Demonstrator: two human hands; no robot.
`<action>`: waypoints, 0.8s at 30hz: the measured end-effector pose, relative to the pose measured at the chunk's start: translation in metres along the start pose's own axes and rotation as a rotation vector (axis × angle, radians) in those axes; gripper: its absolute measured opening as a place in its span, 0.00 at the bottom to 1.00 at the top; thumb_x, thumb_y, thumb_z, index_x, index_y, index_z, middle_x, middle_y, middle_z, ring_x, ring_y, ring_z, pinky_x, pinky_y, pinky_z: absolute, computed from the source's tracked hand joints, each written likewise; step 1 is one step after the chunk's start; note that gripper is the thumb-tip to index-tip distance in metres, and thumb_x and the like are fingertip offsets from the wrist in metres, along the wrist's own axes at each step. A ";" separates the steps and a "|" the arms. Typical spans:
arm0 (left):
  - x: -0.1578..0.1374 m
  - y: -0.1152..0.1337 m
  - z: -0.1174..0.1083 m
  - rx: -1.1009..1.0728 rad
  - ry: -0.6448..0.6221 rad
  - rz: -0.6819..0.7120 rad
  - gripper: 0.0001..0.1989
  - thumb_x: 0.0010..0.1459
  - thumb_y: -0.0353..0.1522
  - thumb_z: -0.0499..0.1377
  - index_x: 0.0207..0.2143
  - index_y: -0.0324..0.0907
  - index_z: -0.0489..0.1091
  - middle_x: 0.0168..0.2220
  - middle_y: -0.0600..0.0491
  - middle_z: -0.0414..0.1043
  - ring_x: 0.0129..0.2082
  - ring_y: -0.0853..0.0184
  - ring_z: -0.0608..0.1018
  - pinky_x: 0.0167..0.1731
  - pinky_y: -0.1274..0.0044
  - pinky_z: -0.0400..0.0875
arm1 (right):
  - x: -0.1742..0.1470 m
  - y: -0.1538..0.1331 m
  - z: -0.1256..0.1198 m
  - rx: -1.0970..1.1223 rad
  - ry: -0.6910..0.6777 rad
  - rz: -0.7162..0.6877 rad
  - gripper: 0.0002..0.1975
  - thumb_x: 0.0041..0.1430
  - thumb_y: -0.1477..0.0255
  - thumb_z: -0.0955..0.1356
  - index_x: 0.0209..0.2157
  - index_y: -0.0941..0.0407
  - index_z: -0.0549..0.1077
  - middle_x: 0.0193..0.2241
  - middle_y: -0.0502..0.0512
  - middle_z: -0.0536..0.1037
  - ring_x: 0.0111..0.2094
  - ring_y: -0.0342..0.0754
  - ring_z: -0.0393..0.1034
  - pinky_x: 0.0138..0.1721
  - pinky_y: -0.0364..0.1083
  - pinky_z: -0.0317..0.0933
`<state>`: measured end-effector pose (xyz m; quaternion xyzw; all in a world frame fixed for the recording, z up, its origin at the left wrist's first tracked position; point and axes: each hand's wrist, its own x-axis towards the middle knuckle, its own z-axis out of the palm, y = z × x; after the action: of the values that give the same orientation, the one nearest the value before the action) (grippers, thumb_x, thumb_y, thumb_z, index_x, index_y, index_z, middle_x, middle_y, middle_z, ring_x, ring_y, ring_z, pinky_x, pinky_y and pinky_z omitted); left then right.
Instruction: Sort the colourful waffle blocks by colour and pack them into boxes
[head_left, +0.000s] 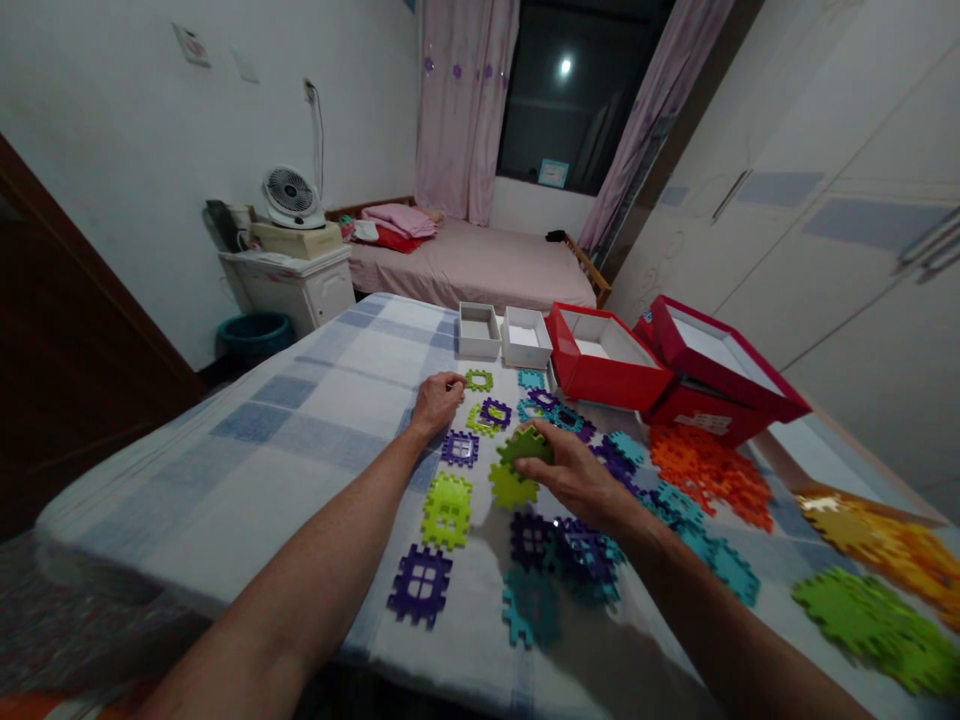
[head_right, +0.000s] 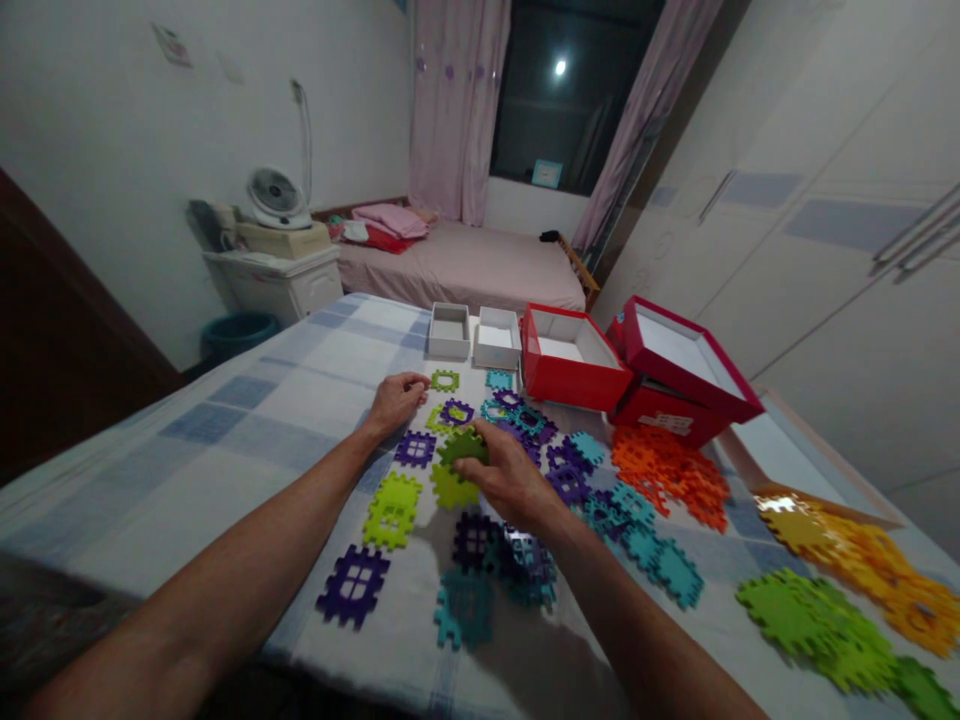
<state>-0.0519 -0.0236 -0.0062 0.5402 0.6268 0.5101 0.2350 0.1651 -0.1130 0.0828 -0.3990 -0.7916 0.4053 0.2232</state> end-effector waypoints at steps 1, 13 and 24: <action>0.000 0.000 0.000 0.005 0.000 0.004 0.12 0.51 0.30 0.52 0.33 0.38 0.74 0.23 0.53 0.75 0.24 0.70 0.76 0.27 0.81 0.69 | -0.002 -0.007 0.006 -0.011 -0.008 -0.048 0.07 0.53 0.74 0.63 0.36 0.56 0.63 0.31 0.48 0.69 0.33 0.43 0.64 0.34 0.42 0.58; -0.002 0.007 -0.003 0.077 -0.011 0.017 0.12 0.51 0.29 0.52 0.33 0.39 0.76 0.25 0.53 0.76 0.26 0.69 0.77 0.32 0.79 0.69 | -0.022 -0.013 0.036 -0.210 -0.100 -0.152 0.17 0.55 0.81 0.60 0.46 0.55 0.63 0.41 0.54 0.70 0.42 0.45 0.64 0.45 0.44 0.57; 0.000 0.001 -0.001 0.087 -0.008 0.036 0.13 0.52 0.30 0.51 0.34 0.39 0.75 0.25 0.53 0.75 0.26 0.69 0.77 0.32 0.80 0.69 | 0.010 -0.020 0.065 -0.523 -0.207 -0.081 0.13 0.50 0.74 0.67 0.40 0.55 0.67 0.41 0.56 0.67 0.42 0.50 0.60 0.40 0.48 0.53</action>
<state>-0.0522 -0.0245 -0.0053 0.5631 0.6377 0.4842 0.2046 0.1066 -0.1422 0.0625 -0.3677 -0.9031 0.2168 0.0467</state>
